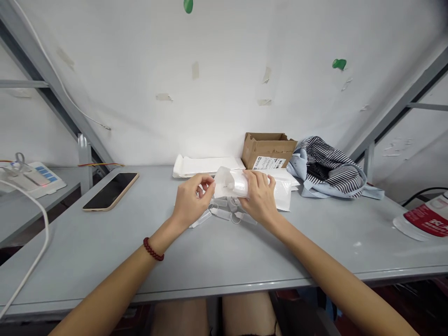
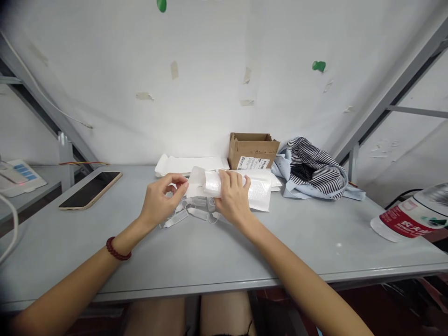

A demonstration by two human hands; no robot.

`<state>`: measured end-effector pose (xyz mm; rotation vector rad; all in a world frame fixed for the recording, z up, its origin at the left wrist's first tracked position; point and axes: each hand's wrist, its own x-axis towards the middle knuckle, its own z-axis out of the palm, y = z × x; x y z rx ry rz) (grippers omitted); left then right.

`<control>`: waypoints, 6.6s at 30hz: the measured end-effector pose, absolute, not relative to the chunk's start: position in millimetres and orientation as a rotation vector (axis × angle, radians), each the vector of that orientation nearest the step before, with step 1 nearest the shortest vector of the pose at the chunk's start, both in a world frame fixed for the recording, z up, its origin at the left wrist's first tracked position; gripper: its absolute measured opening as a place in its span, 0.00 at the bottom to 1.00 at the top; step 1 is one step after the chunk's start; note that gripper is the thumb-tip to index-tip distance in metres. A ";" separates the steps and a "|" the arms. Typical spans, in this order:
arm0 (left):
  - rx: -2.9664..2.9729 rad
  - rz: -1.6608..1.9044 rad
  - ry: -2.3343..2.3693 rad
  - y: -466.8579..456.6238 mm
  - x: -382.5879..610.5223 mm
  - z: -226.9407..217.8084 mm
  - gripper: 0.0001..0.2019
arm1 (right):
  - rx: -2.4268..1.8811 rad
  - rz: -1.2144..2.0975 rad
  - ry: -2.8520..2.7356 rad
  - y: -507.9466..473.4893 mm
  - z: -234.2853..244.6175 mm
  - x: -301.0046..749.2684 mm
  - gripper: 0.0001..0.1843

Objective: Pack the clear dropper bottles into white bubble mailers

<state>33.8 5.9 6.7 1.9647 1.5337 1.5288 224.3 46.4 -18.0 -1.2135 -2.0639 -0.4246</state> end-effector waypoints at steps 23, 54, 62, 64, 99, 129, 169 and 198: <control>2.451 1.301 1.607 0.5 30.5 15.1 0.08 | -1.137 -0.528 -2.085 42.5 -23.3 221.2 0.29; 1.266 1.121 1.343 6.7 28.6 22.3 0.13 | -0.832 -0.519 -2.457 32.5 -18.9 218.2 0.37; 1.245 1.166 1.334 7.6 28.8 18.6 0.18 | -0.595 -0.752 -2.328 33.9 -26.7 215.5 0.22; 1.260 1.176 1.322 7.4 29.7 19.2 0.19 | -0.532 -0.812 -2.253 34.4 -27.1 215.6 0.19; 2.859 1.501 1.022 17.1 28.0 -11.0 0.13 | -0.455 -0.731 -1.990 20.0 -11.4 215.0 0.11; 1.452 0.779 1.218 87.6 94.9 24.4 0.19 | -1.544 -0.422 -1.951 73.1 -11.8 246.3 0.23; 2.597 0.375 2.075 137.1 -3.3 7.3 0.14 | -1.819 -0.116 -2.187 86.4 -17.4 253.6 0.23; 3.184 1.483 1.472 27.6 29.7 14.8 0.10 | -1.046 -0.701 -1.933 41.6 3.6 237.7 0.21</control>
